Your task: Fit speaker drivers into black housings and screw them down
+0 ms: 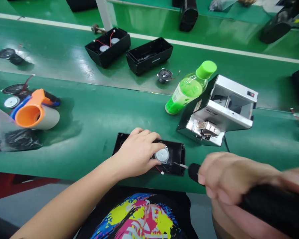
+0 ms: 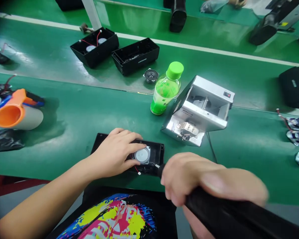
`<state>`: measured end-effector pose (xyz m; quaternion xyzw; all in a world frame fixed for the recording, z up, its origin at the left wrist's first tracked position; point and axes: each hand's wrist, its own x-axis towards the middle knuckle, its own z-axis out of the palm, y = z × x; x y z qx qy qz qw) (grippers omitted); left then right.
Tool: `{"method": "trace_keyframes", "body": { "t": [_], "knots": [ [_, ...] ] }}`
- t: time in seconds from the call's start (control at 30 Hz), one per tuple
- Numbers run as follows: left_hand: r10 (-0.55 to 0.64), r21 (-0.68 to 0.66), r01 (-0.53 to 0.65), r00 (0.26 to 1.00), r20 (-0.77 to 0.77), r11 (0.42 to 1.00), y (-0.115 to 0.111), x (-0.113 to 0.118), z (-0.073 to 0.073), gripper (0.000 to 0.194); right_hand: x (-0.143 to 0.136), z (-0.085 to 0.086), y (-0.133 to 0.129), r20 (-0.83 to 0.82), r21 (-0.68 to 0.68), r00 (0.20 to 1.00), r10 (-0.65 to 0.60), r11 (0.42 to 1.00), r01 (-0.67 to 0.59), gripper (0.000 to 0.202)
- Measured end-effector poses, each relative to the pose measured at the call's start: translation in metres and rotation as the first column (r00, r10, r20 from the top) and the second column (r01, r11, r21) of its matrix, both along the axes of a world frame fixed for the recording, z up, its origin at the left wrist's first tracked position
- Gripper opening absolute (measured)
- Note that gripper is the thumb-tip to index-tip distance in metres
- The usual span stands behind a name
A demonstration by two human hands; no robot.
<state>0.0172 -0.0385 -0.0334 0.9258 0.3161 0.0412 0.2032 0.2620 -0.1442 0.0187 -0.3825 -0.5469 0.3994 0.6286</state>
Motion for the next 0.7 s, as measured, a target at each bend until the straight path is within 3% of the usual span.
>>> {"method": "trace_keyframes", "body": {
  "t": [0.1, 0.23, 0.37, 0.47, 0.7],
  "knots": [
    [-0.012, 0.014, 0.012, 1.000, 0.000, 1.000, 0.000, 0.000, 0.000, 0.040, -0.021, -0.005, 0.009, -0.066, -0.010, 0.989, 0.131, 0.991, -0.132, 0.033],
    [-0.018, 0.034, 0.018, 1.000, 0.005, 0.999, -0.001, 0.000, -0.001, 0.039, -0.024, -0.016, 0.016, -0.062, 0.000, 0.985, 0.164, 0.986, -0.164, 0.035],
    [-0.010, 0.044, 0.009, 1.000, 0.014, 0.999, -0.002, 0.000, -0.001, 0.038, -0.028, -0.020, 0.012, -0.146, -0.147, 0.988, 0.053, 0.986, -0.075, 0.025],
    [-0.012, 0.049, 0.011, 1.000, 0.016, 0.999, -0.002, 0.000, -0.002, 0.039, -0.035, -0.018, 0.011, -0.102, -0.250, 0.995, -0.006, 0.968, -0.019, 0.037],
    [-0.009, 0.034, 0.009, 1.000, 0.005, 0.999, 0.000, 0.001, -0.001, 0.038, -0.040, -0.019, 0.015, -0.015, -0.216, 1.000, 0.025, 0.976, -0.028, 0.039]
  ]
}}
